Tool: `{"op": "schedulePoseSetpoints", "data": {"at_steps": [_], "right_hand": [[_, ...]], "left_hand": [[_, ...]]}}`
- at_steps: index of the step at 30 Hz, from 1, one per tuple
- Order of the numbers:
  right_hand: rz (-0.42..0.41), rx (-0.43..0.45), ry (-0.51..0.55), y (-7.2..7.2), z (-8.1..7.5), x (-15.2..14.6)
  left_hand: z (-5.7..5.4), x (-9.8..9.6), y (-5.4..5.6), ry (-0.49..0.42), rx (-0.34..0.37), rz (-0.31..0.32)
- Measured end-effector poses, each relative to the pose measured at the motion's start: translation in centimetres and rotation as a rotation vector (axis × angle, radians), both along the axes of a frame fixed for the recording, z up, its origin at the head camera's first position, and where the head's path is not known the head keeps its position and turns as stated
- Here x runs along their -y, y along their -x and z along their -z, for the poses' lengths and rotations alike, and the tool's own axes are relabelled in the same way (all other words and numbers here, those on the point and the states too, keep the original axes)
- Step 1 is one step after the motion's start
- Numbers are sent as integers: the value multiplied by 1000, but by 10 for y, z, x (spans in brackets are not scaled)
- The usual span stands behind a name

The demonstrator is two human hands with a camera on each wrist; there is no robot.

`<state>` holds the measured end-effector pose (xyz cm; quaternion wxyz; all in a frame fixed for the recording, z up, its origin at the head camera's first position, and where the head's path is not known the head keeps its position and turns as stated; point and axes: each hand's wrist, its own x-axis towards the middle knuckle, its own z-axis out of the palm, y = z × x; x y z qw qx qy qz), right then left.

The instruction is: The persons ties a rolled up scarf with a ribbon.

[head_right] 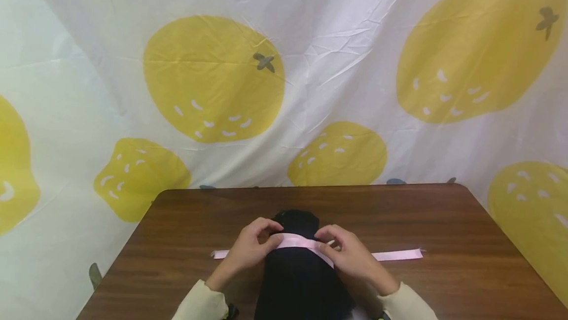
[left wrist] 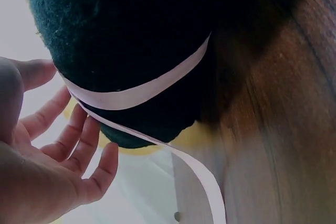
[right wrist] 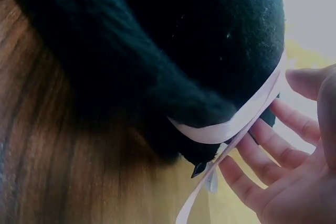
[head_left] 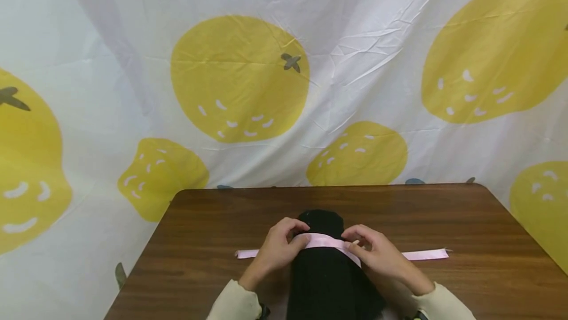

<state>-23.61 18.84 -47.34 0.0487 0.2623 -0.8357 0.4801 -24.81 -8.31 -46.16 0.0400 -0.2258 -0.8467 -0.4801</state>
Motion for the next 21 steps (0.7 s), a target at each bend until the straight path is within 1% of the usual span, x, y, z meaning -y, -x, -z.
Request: {"op": "schedulePoseSetpoints", "data": {"at_steps": [3, 5, 10, 16, 21], "right_hand": [[-18, 1, -5, 0, 2, 3], [-13, 12, 2, -1, 2, 4], [11, 17, 12, -2, 2, 6], [46, 16, 2, -2, 4, 10], [52, 20, -10, 0, 5, 12]], "left_hand": [[2, 0, 0, 20, -21, -4], [2, 0, 0, 25, -5, -7], [1, 2, -1, 44, 65, -16], [2, 2, 3, 59, 89, 16], [0, 5, 6, 115, 112, 41]]}}
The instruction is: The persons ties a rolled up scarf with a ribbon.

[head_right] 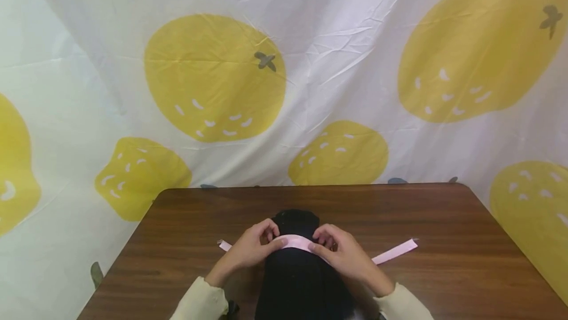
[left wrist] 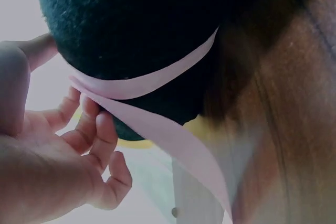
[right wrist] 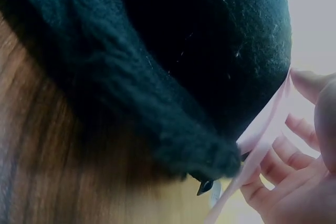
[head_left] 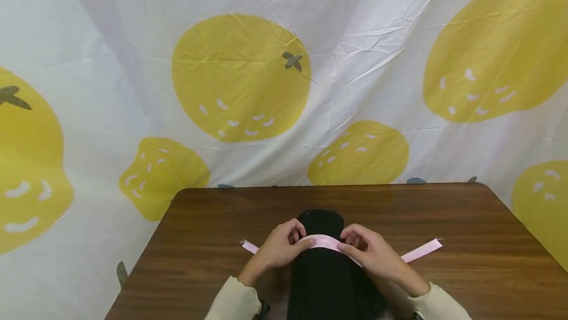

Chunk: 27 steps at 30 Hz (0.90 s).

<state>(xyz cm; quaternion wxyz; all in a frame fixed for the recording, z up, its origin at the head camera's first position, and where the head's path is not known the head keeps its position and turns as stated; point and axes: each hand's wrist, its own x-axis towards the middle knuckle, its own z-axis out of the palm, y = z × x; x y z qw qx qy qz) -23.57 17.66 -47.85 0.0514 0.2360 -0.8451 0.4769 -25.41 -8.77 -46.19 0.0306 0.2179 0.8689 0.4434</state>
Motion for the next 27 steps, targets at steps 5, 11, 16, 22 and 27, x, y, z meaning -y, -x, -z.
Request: {"op": "schedulePoseSetpoints", "data": {"at_steps": [5, 11, 16, 22, 27], "right_hand": [[-3, 9, -12, 0, 1, 1], [-32, 40, 2, -1, -1, 3], [-26, 19, 14, -4, -5, 3], [22, -33, 35, -2, -5, 3], [43, -103, 60, -1, -5, 5]], "left_hand": [[-1, 2, 2, 29, -3, 44], [-2, 4, 1, 20, 3, 67], [-3, 5, 2, 6, -2, 73], [-5, 5, 2, -4, -71, 40], [-7, 5, 2, -65, 2, 54]]}}
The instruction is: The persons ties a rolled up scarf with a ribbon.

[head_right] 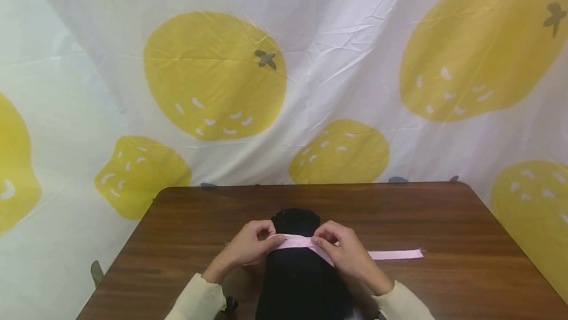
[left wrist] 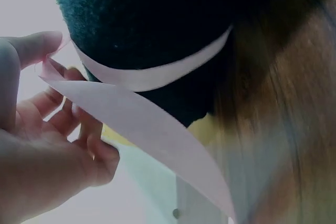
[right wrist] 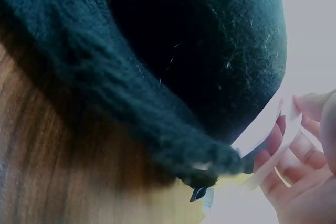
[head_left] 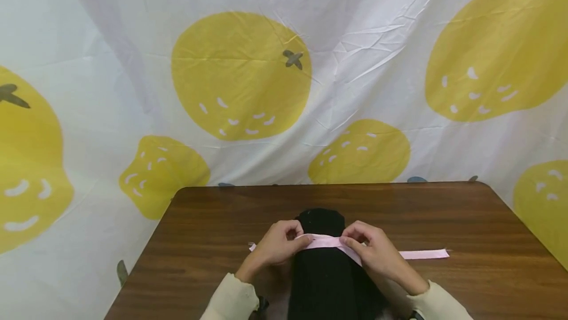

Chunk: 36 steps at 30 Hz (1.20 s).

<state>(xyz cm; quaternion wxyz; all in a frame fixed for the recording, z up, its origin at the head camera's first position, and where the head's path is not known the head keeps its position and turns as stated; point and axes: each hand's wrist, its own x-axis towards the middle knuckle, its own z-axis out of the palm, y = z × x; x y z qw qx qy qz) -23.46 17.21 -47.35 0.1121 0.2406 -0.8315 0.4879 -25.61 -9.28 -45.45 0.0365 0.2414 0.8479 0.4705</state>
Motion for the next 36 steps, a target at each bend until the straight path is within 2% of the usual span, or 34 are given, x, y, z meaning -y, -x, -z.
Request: {"op": "schedulePoseSetpoints", "data": {"at_steps": [4, 6, 13, 18, 26, 31, 36], "right_hand": [[-4, -27, 22, -1, -2, 2], [-9, -21, 30, -1, -3, 3], [2, 64, -2, 0, -4, 4], [-6, 102, -34, 0, -4, 3], [-71, 168, -47, -3, -10, 2], [-103, 164, -57, -5, -15, 4], [-126, 146, -53, -7, -18, 5]], "left_hand": [[-2, 0, 1, -98, 151, 27], [-3, 0, 1, -118, 200, 25], [-7, -3, 1, -47, 275, -48], [-7, -2, 0, -25, 240, -79], [-11, -1, -1, -50, 185, -22], [-14, -3, -2, -76, 136, -5], [-16, -5, -2, -128, 151, -12]]}}
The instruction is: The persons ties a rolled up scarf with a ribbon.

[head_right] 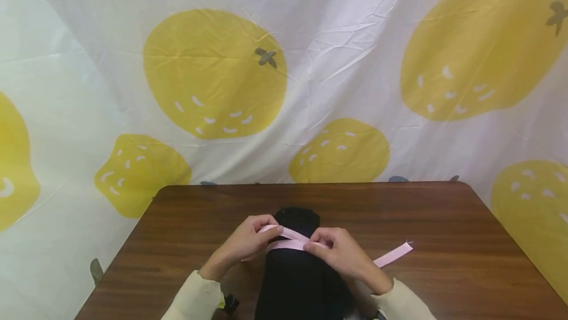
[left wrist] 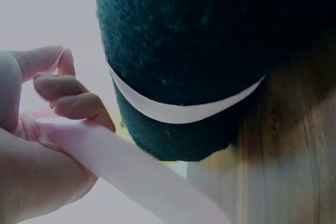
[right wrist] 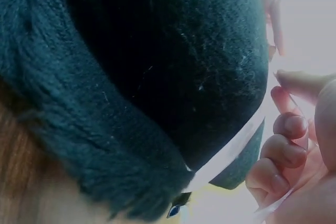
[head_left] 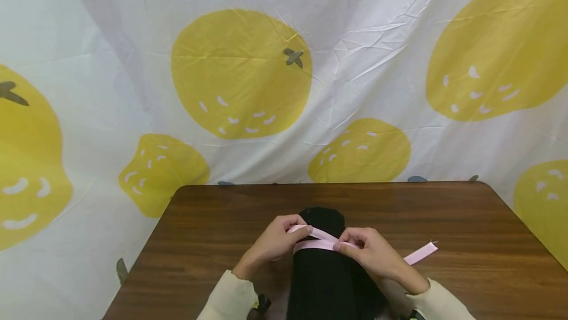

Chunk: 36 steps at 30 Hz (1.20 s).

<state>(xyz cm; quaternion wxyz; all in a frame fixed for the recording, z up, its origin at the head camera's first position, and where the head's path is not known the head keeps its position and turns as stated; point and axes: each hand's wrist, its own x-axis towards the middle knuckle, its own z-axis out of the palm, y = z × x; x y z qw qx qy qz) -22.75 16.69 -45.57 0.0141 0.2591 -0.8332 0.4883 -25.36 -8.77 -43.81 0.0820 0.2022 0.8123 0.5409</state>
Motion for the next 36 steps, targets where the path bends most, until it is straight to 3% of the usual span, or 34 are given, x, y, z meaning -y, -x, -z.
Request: {"op": "schedulePoseSetpoints", "data": {"at_steps": [9, 17, 36], "right_hand": [[1, -21, 2, -2, -7, -1], [-25, -10, 42, -3, -11, -1], [-38, -59, 49, 0, -8, -4]], "left_hand": [[0, 4, -3, -62, 24, -43], [0, 15, -7, -80, -8, -71], [7, 32, -10, -7, 3, -77]]}}
